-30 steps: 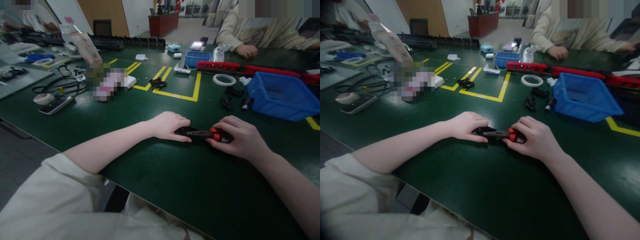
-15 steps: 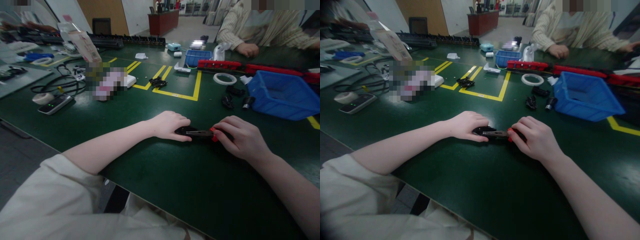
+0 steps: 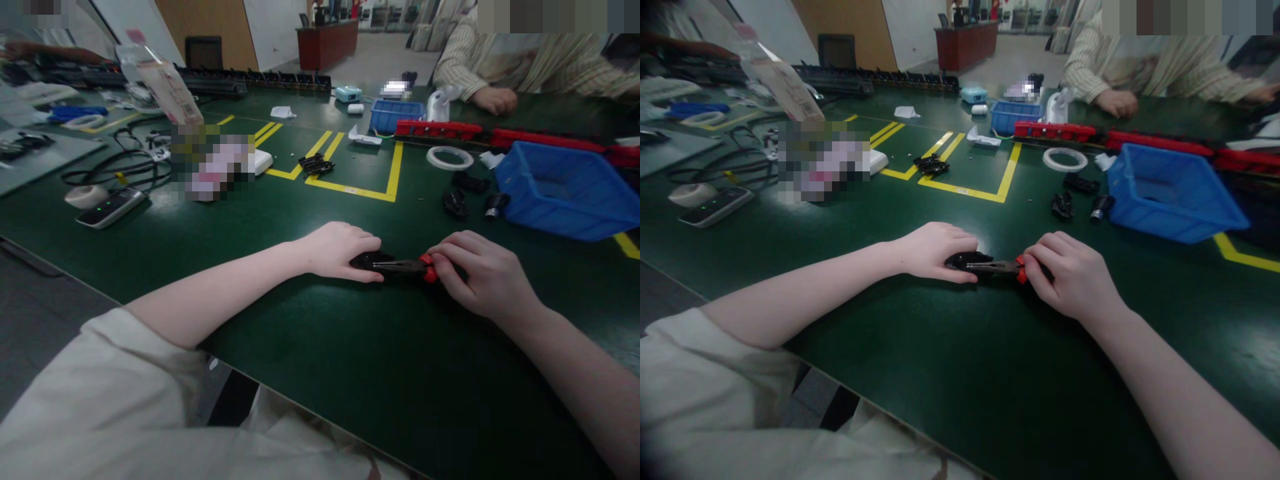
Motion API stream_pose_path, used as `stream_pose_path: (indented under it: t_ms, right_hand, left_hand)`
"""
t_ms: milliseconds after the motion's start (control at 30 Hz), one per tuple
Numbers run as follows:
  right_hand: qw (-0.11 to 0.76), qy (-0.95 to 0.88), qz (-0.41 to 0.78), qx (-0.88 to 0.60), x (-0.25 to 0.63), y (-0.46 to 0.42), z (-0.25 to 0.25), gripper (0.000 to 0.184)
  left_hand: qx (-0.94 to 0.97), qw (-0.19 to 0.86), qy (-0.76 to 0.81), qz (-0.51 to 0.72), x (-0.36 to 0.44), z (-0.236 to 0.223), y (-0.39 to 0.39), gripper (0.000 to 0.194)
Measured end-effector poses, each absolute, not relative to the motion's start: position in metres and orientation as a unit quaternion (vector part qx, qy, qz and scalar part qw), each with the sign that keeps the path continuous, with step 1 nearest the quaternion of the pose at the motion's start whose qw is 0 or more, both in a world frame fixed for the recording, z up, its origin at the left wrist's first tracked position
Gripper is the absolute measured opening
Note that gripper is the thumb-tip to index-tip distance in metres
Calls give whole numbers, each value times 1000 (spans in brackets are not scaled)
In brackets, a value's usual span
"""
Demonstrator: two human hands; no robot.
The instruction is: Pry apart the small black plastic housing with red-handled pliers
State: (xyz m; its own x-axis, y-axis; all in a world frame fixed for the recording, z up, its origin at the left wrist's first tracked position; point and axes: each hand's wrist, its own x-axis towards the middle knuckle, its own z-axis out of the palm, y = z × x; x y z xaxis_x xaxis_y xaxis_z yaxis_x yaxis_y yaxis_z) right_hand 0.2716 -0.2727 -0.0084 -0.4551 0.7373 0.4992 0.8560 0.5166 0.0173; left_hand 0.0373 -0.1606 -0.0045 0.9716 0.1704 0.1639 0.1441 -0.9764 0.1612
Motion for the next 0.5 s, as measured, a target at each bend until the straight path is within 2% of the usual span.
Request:
stream_pose_path:
  t_ms: [500]
  right_hand:
    - [222, -838, -140, -478, 266, -274, -7, 20]
  left_hand:
    - [990, 77, 79, 90, 38, -5, -159, 42]
